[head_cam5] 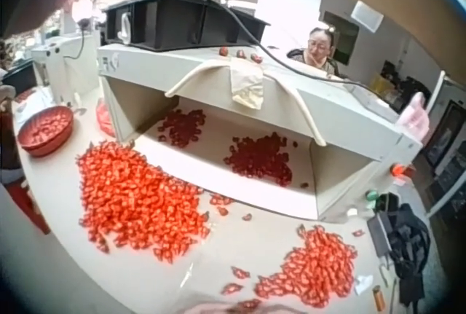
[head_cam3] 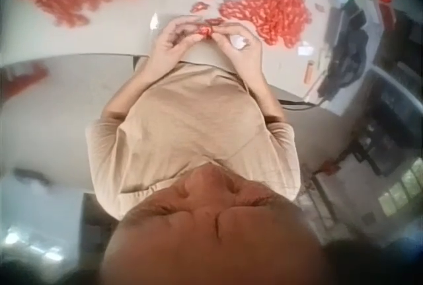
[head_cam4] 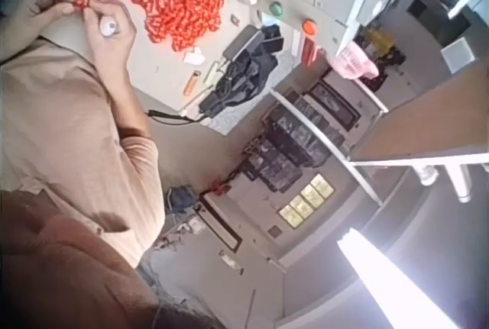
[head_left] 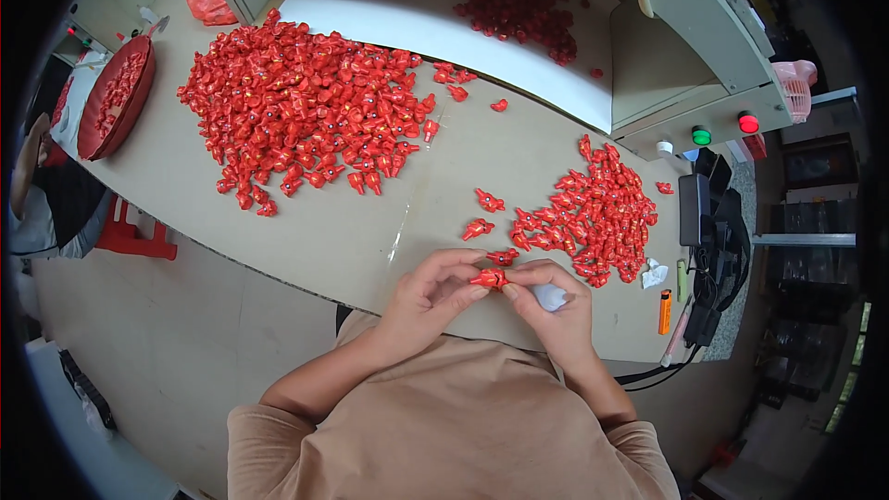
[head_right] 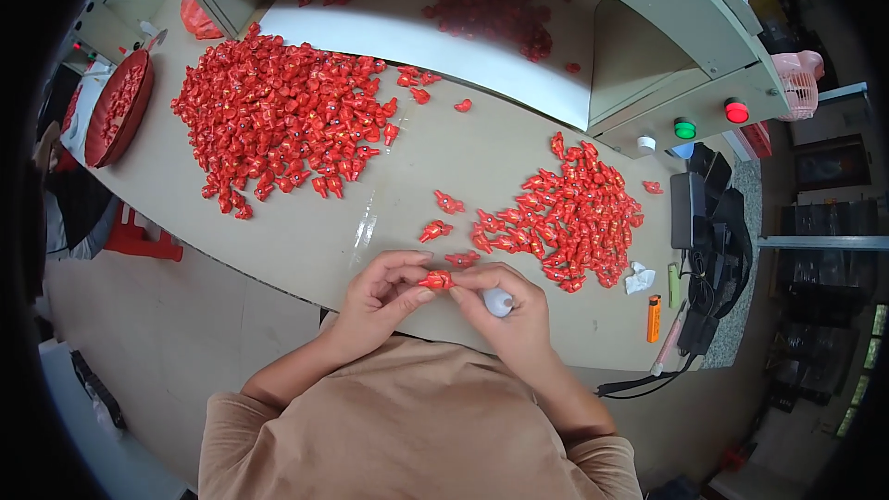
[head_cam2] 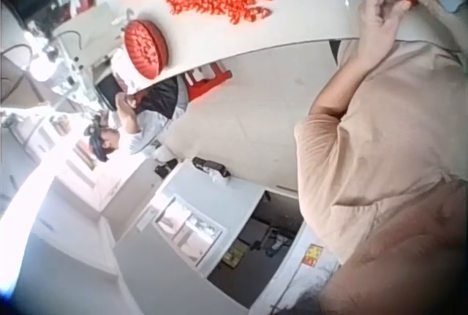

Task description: The person applies glue to small red plastic toy components using a glue bottle.

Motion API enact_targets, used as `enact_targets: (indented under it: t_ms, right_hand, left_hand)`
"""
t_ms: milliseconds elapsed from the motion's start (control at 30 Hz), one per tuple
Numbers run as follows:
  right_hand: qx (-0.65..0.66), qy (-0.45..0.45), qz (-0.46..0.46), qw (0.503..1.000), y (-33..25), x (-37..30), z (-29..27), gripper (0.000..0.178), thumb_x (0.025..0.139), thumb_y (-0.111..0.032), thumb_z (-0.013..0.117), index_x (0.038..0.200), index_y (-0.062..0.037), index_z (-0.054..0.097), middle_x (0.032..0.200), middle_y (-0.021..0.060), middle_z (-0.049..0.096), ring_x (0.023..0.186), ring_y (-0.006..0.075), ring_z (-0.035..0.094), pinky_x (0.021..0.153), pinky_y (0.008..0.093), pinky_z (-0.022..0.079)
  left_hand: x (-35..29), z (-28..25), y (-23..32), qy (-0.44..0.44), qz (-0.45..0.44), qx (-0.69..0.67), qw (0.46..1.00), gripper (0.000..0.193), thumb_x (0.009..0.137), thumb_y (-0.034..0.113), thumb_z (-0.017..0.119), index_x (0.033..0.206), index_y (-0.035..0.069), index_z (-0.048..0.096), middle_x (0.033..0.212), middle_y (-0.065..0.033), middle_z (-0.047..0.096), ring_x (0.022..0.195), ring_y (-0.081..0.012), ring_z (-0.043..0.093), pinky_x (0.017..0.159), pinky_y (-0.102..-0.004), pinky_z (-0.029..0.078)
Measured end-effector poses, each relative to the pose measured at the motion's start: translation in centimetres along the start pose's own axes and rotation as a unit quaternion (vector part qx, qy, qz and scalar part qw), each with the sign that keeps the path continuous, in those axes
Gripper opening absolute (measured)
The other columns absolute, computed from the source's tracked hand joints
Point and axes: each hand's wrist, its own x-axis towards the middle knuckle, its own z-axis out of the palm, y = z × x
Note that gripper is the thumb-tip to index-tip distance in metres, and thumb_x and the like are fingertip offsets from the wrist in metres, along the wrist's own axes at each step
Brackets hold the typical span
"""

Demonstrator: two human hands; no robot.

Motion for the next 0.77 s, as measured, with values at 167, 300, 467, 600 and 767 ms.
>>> enact_targets:
  t_ms: [167,300,467,600,767]
  right_hand:
    - [0.117,-0.016,0.151,0.982,-0.8,-0.3,-0.6,0.012,0.085,-0.001,0.066,0.097,-0.0012,0.068,0.088,0.0023,0.066,0.079,0.0066,0.059,0.07,0.0221,0.048]
    - [0.145,-0.037,0.163,0.975,-0.7,-0.5,-1.0,0.013,0.086,-0.002,0.065,0.099,-0.0009,0.068,0.09,0.0024,0.066,0.081,0.0061,0.058,0.073,0.021,0.047]
    - [0.109,-0.037,0.119,0.986,-0.9,-0.4,-0.8,0.014,0.085,-0.003,0.067,0.099,-0.0009,0.068,0.095,0.0029,0.066,0.085,0.0069,0.059,0.076,0.0215,0.047]
    - [0.085,-0.042,0.117,0.989,-1.0,-0.5,-0.9,0.016,0.084,-0.003,0.069,0.099,-0.0011,0.068,0.095,0.0028,0.066,0.087,0.0071,0.059,0.077,0.0217,0.047]
    - [0.094,-0.024,0.09,0.991,-0.7,-0.7,-1.2,0.017,0.086,-0.003,0.065,0.102,-0.0008,0.067,0.095,0.0057,0.065,0.085,0.0101,0.061,0.076,0.0238,0.049]
  left_hand:
    - [-0.3,-0.1,0.3,-0.005,0.092,0.143,0.985,0.022,0.091,0.005,0.059,0.112,0.0,0.059,0.101,-0.0097,0.066,0.098,-0.0152,0.062,0.086,-0.0285,0.05]
    - [-0.6,0.1,0.3,0.007,0.026,0.081,0.996,0.017,0.092,0.009,0.059,0.107,0.0,0.06,0.093,-0.0063,0.065,0.087,-0.0113,0.061,0.078,-0.0259,0.05]
    - [-0.7,0.3,0.2,0.017,-0.018,0.015,1.0,0.014,0.094,0.013,0.057,0.101,0.0,0.058,0.088,-0.0039,0.063,0.077,-0.008,0.056,0.071,-0.0238,0.048]
    - [-0.6,0.4,0.1,0.017,-0.022,0.0,1.0,0.013,0.095,0.013,0.055,0.1,0.001,0.057,0.086,-0.0045,0.062,0.077,-0.0084,0.056,0.072,-0.0238,0.047]
    - [-0.2,0.4,0.5,0.002,-0.013,0.014,1.0,0.013,0.095,0.013,0.055,0.101,0.001,0.057,0.087,-0.0048,0.063,0.08,-0.009,0.057,0.074,-0.0243,0.048]
